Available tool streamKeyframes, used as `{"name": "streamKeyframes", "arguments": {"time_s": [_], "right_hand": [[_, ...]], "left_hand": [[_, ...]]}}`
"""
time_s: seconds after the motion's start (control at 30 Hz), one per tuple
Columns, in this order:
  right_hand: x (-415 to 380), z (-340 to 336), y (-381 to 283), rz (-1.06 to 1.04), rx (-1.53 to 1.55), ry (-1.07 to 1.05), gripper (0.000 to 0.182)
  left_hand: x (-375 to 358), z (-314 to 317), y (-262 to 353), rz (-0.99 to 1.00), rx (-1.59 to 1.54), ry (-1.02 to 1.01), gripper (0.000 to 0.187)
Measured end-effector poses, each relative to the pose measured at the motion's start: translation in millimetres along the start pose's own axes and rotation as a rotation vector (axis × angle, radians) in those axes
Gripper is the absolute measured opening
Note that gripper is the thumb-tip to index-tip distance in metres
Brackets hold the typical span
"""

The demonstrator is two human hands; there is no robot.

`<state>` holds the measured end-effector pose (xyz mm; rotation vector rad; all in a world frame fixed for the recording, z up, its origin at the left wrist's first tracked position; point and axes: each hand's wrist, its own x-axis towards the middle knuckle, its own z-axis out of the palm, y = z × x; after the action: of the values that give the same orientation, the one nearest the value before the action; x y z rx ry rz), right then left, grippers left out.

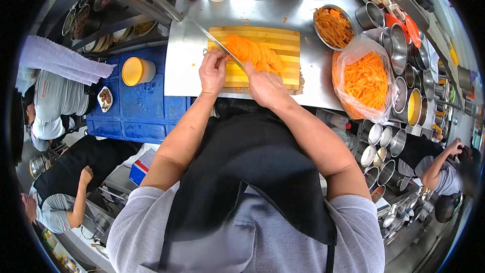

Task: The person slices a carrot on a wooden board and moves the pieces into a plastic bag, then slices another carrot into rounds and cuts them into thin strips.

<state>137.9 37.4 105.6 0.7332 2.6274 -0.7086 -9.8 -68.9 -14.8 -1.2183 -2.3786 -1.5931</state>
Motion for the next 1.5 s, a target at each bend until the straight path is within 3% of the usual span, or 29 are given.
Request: {"name": "streamKeyframes", "arguments": {"time_s": [0.1,0.67,1.03,1.2,1.33,1.5], "right_hand": [[0.5,4.0,-0.5,0.001,-0.006,0.001,0.035],[16.3,30.1,10.4,0.036,-0.049,-0.051,0.032],[-10.6,22.9,44.1,0.129,0.398,0.136,0.030],[-16.0,17.6,75.7,0.176,0.521,0.213,0.038],[-28.7,3.5,77.8,0.225,0.683,0.186,0.032],[-36.3,9.9,100.7,0.150,0.626,0.190,0.022]], "left_hand": [[0.0,0.1,3.5,-0.072,-0.043,0.015,0.014],[0.7,0.8,0.3,-0.040,-0.032,0.010,0.012],[2.2,-2.5,-4.8,-0.159,-0.069,0.027,0.029],[21.9,-0.3,4.4,-0.282,0.012,-0.139,0.038],[41.0,16.6,13.7,-0.337,0.335,-0.255,0.033],[56.3,29.0,23.3,-0.378,0.388,-0.312,0.026]]}}
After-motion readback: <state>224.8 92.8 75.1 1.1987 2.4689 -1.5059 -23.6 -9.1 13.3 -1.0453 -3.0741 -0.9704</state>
